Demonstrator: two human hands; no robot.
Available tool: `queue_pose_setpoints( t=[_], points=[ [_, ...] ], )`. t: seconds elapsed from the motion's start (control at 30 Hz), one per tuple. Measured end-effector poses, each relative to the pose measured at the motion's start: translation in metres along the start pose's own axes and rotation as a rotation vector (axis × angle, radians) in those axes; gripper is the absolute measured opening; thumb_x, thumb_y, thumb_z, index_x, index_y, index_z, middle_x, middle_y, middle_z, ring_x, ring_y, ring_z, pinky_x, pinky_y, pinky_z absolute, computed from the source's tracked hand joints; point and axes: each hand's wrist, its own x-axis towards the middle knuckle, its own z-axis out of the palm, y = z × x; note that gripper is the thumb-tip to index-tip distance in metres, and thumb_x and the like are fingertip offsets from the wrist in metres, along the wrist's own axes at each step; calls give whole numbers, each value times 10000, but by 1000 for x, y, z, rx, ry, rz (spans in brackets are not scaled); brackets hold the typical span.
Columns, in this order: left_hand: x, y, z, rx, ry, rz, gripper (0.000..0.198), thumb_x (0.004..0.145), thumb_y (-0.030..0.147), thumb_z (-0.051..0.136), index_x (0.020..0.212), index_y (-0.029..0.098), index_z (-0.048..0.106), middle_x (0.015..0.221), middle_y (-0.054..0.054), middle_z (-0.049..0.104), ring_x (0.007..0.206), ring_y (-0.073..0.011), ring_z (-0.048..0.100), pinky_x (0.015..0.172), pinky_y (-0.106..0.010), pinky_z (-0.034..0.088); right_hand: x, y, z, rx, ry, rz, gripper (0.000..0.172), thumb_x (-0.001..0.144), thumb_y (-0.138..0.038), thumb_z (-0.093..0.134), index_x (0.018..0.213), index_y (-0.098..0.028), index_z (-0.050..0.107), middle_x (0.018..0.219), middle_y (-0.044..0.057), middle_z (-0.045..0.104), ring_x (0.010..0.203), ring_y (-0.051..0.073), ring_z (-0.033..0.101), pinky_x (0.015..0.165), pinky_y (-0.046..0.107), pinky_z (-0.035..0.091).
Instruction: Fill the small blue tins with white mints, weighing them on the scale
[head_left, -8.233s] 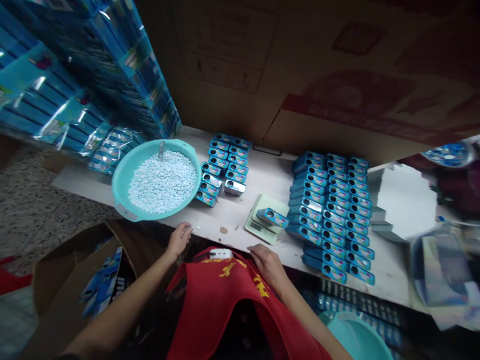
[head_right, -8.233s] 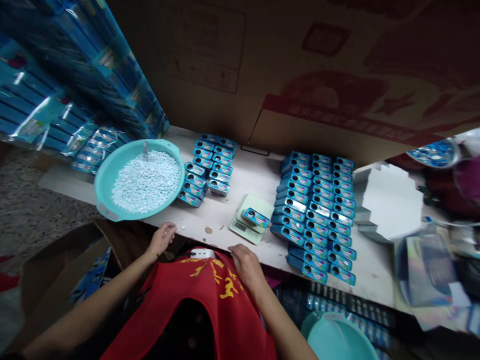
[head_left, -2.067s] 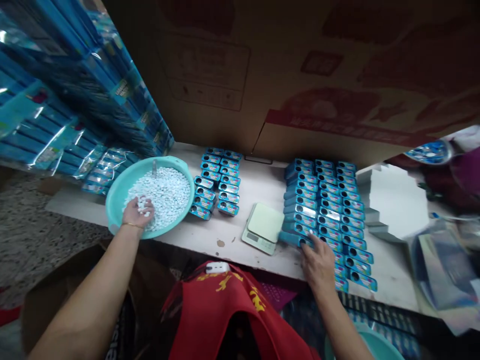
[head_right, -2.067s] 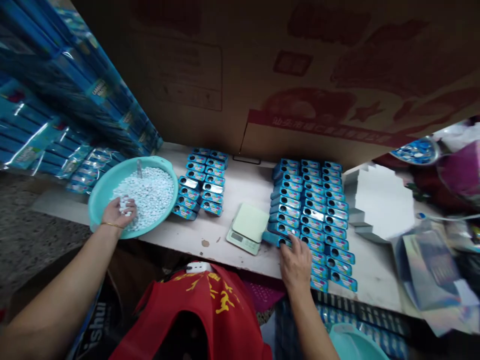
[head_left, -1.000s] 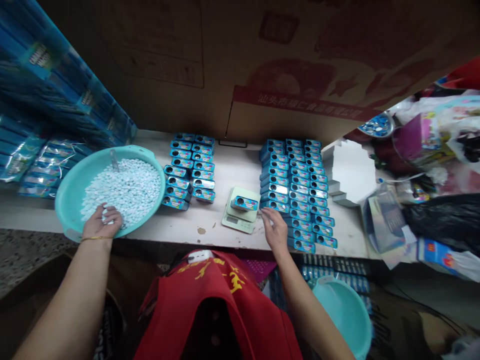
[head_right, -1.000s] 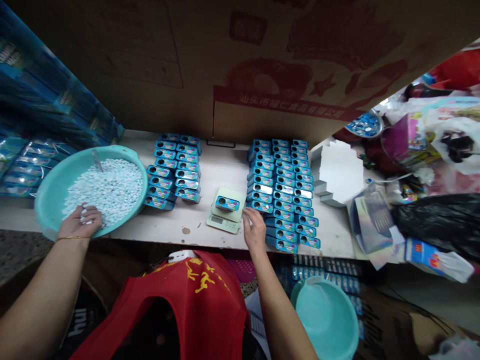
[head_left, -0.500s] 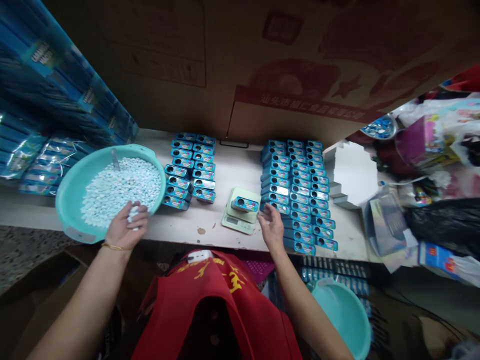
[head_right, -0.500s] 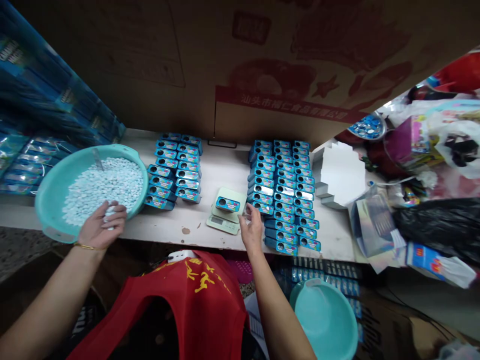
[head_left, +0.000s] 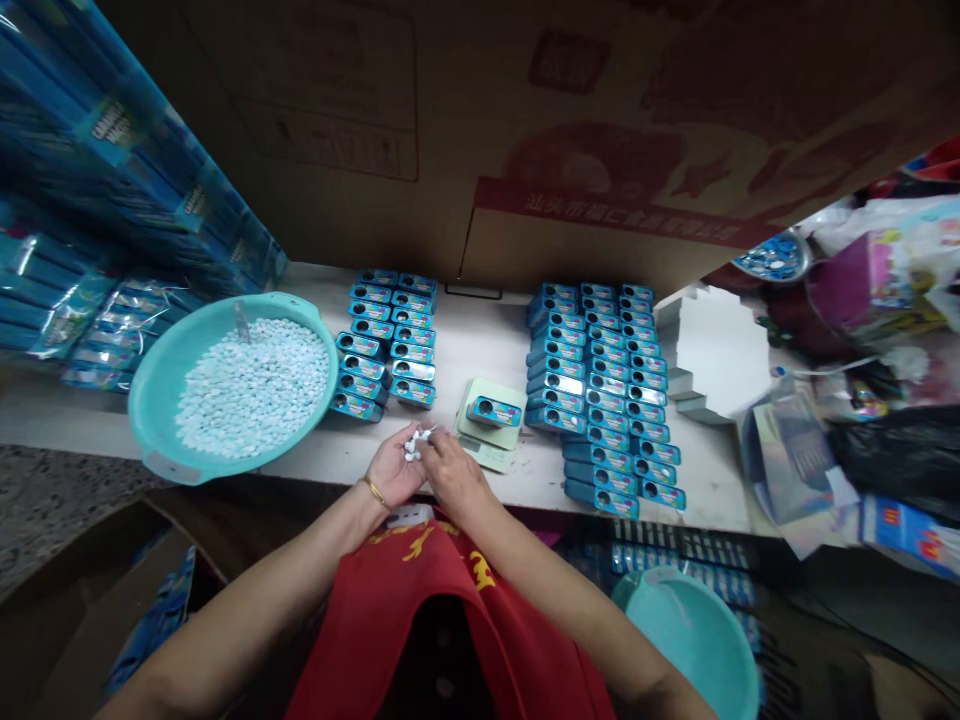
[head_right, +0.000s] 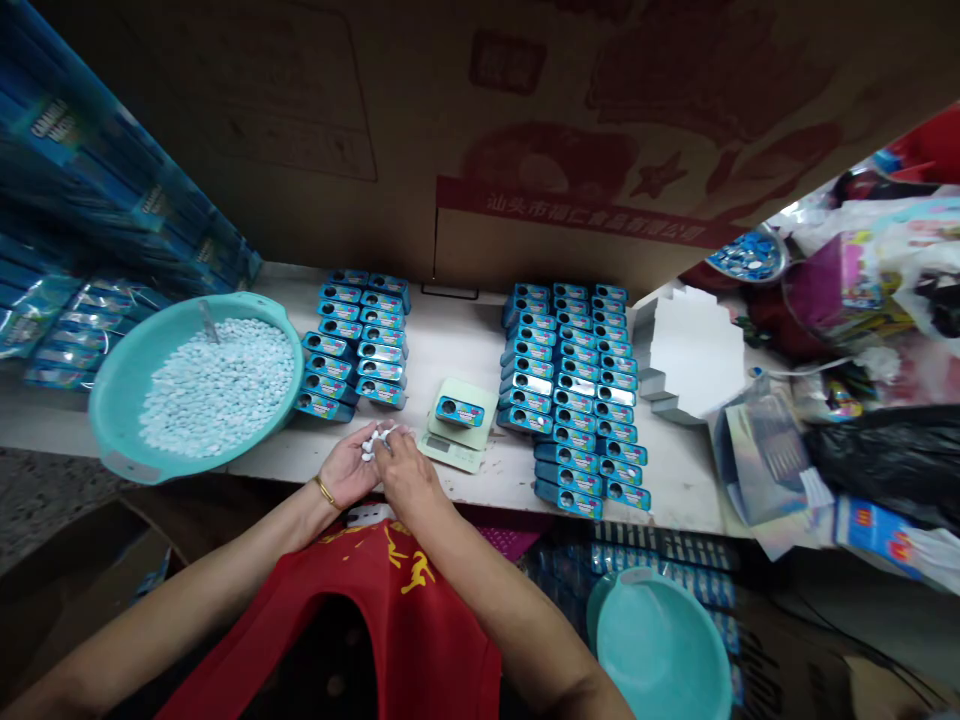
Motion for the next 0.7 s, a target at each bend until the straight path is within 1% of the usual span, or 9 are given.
queue_pose_setpoints(
  t=[0.1,0.17,0.23,0.3,0.4,0.5,0.6,0.7],
  points=[
    [6,-3,3,5,24,-2,229,807,203,394,763,95,592,720,-81,621,715,-147,596,663,-255,473,0,12,-2,-9,-50,-17,269,801,-137,412,1049,-175,508,955,87,519,893,186,477,711,276,446],
    [9,-5,9,11,48,20,237,809,191,384,743,88,587,671,-70,611,637,-127,589,598,-230,473,0,21,-5,40,-32,-6,206,799,-164,431,967,-184,549,917,71,529,856,168,490,720,262,438],
    [13,-6,17,13,59,45,245,812,182,377,725,81,581,625,-60,600,572,-109,575,549,-211,466,1,29,-9,126,24,11,175,784,-171,456,917,-190,568,908,61,538,846,156,499,743,257,428],
    [17,-6,24,12,57,56,240,809,176,380,711,77,576,603,-58,594,551,-106,570,540,-212,466,1,38,-13,246,111,27,170,765,-154,472,895,-191,575,899,53,550,844,145,507,748,246,423],
    [24,-6,30,17,33,49,216,798,175,392,715,81,567,671,-97,615,656,-154,600,618,-272,486,1,56,-24,373,240,89,159,754,-149,472,860,-186,585,834,37,568,780,126,526,708,227,428],
    [31,-6,32,34,18,38,184,788,172,400,741,89,558,764,-132,625,792,-203,602,716,-345,477,4,75,-33,311,306,175,154,748,-151,470,829,-178,598,802,39,571,751,133,532,692,233,428],
    [34,-5,28,50,37,47,157,779,181,420,765,98,552,775,-131,626,817,-214,600,739,-368,473,8,88,-35,175,288,216,185,753,-146,452,858,-173,602,849,59,577,802,153,535,739,258,420],
    [29,-1,20,45,58,54,139,771,186,438,775,104,551,776,-125,629,826,-219,600,742,-378,476,9,94,-31,134,268,215,215,766,-154,441,917,-183,592,889,61,583,840,159,535,766,267,415]
  ],
)
